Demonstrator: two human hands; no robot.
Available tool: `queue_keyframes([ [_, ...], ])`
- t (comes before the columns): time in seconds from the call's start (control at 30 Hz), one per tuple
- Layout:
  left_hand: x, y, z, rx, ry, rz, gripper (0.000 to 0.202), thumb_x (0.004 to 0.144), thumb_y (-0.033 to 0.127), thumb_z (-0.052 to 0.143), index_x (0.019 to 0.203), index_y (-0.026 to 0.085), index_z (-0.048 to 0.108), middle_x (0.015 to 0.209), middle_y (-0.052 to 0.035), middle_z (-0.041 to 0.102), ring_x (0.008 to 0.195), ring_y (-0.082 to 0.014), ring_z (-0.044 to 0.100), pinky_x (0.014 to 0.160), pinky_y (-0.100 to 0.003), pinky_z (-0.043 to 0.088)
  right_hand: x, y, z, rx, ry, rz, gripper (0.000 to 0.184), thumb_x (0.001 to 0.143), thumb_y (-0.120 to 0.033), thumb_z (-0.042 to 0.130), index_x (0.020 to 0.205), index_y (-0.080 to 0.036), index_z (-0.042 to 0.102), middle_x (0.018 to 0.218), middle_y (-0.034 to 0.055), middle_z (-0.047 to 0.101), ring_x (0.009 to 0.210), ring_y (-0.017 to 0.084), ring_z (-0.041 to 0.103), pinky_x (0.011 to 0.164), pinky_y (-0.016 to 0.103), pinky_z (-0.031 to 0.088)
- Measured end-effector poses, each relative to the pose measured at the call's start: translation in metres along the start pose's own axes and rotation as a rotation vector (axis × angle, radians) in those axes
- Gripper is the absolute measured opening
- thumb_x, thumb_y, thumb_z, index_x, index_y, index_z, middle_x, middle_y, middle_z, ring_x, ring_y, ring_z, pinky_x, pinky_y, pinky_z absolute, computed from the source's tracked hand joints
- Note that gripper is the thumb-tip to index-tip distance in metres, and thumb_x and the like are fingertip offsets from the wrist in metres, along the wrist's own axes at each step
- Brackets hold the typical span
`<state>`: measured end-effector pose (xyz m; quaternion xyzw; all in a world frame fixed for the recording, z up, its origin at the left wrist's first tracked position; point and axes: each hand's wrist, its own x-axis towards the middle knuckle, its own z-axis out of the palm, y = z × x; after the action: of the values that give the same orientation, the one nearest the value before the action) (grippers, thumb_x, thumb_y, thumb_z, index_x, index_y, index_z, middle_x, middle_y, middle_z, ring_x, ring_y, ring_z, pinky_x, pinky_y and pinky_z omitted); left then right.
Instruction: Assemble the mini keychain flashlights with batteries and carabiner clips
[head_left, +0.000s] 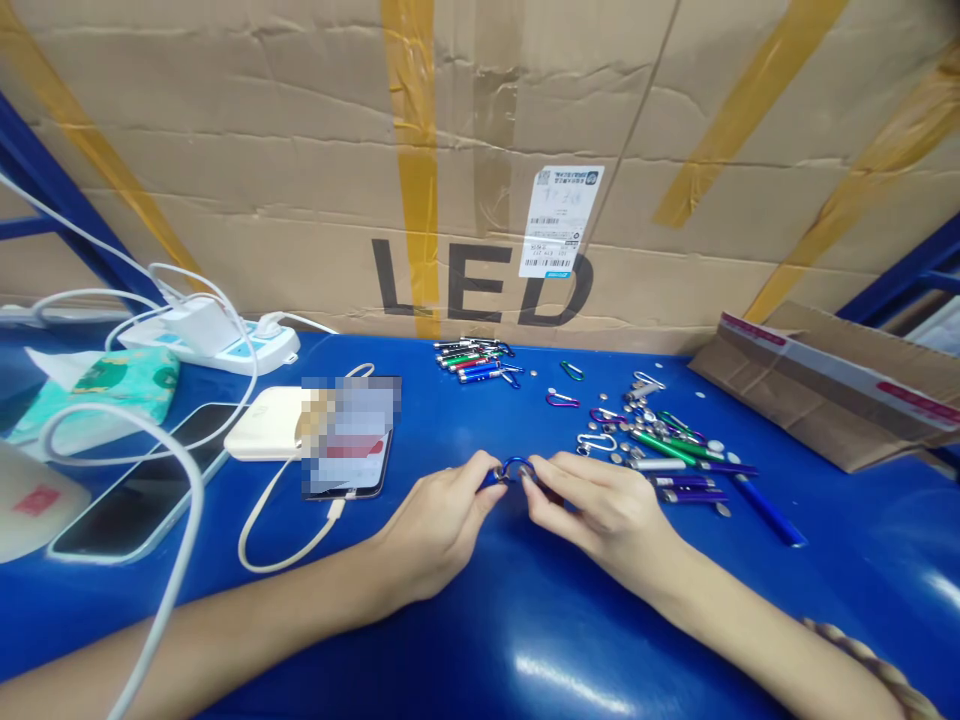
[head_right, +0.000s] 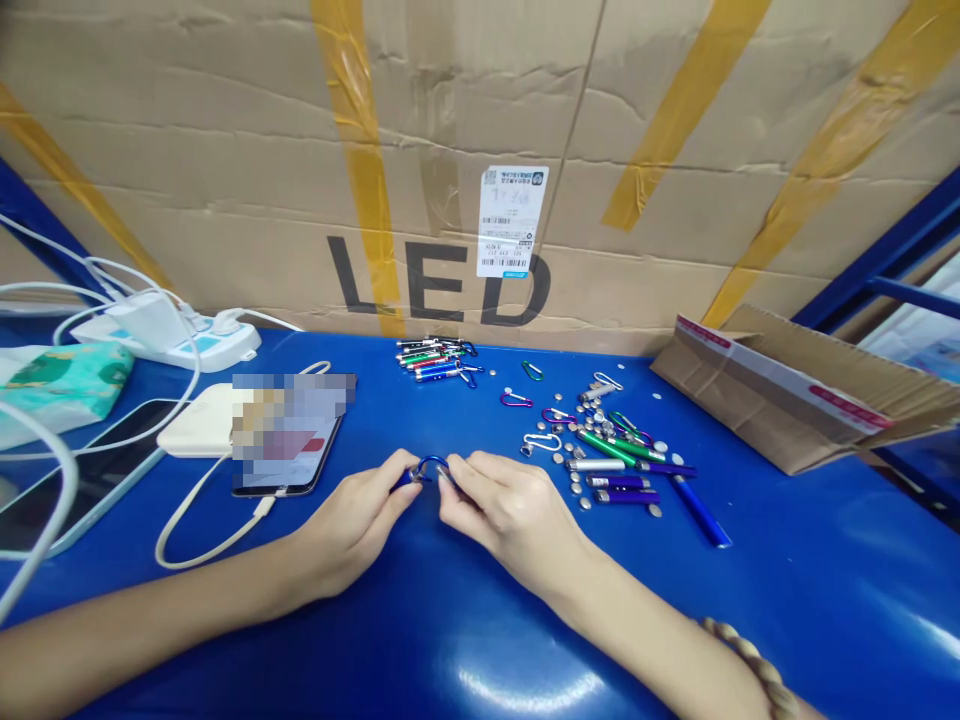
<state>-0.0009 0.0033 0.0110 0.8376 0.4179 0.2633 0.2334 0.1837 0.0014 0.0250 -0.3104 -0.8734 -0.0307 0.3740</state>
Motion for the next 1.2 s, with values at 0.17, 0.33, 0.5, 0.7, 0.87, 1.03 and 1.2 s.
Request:
queue_keyframes([
  [0.17,0.006,-0.006,0.002,-0.002,0.031,-0.093,0.017,0.092,0.026,0.035,0.102,0.022,0.048,0.099,-0.0042,0.061,0.093,-0.0194,0.058,0.081,-0.034,0.045,0.0,0.022,-0.01,0.141,-0.447,0.241,0.032,0.092,-0.03,0.042,0.078,-0.015,0.067,0.058,-0.0004,0.058,0.048,0.006,0.051,0.05,0.017,0.038],
  [0.33,0.007,-0.014,0.01,0.184,0.113,-0.053,0.035,0.087,0.01,0.033,0.12,0.019,0.042,0.11,-0.0109,0.049,0.101,-0.0234,0.048,0.089,-0.044,0.042,0.001,0.041,-0.017,-0.152,-0.514,0.423,0.022,0.088,-0.029,0.049,0.092,-0.021,0.069,0.072,0.0003,0.069,0.061,0.011,0.062,0.052,0.019,0.038],
  [0.5,0.009,-0.013,0.008,0.331,0.063,0.143,0.031,0.085,0.006,0.034,0.106,0.021,0.051,0.116,-0.0106,0.044,0.103,-0.0245,0.045,0.083,-0.042,0.043,0.003,0.066,-0.04,-0.551,-0.33,0.623,0.021,0.083,-0.039,0.052,0.091,-0.028,0.069,0.074,-0.0025,0.07,0.069,0.017,0.064,0.044,0.019,0.023],
  [0.7,0.015,-0.013,0.002,0.265,-0.057,0.125,0.031,0.085,0.003,0.03,0.099,0.02,0.052,0.112,-0.009,0.048,0.101,-0.0229,0.048,0.085,-0.041,0.042,0.003,0.08,-0.053,-0.511,-0.175,0.719,0.018,0.081,-0.036,0.053,0.086,-0.028,0.069,0.077,-0.0038,0.07,0.07,0.016,0.064,0.05,0.02,0.032],
  [0.87,0.013,-0.011,0.004,0.101,0.013,0.09,0.027,0.083,0.004,0.037,0.099,0.021,0.05,0.105,-0.0064,0.05,0.098,-0.0194,0.05,0.087,-0.038,0.041,0.004,0.053,-0.025,-0.255,-0.277,0.478,0.025,0.086,-0.04,0.049,0.1,-0.027,0.066,0.094,-0.0007,0.066,0.076,0.013,0.063,0.063,0.023,0.046],
  [1.03,0.012,-0.014,0.007,0.085,0.065,-0.03,0.026,0.084,0.01,0.045,0.109,0.018,0.049,0.095,-0.0056,0.055,0.092,-0.0214,0.049,0.085,-0.04,0.04,-0.003,0.042,-0.003,-0.201,-0.362,0.219,0.041,0.089,-0.037,0.045,0.128,-0.026,0.046,0.121,0.0052,0.054,0.112,0.021,0.05,0.093,0.04,0.043],
  [1.2,0.011,-0.009,0.005,-0.094,0.135,-0.057,0.033,0.087,0.01,0.04,0.119,0.015,0.045,0.096,-0.0058,0.051,0.091,-0.018,0.05,0.088,-0.035,0.04,-0.004,0.051,0.003,-0.2,-0.392,0.243,0.031,0.089,-0.029,0.045,0.117,-0.023,0.057,0.113,0.006,0.058,0.106,0.021,0.053,0.092,0.04,0.044],
])
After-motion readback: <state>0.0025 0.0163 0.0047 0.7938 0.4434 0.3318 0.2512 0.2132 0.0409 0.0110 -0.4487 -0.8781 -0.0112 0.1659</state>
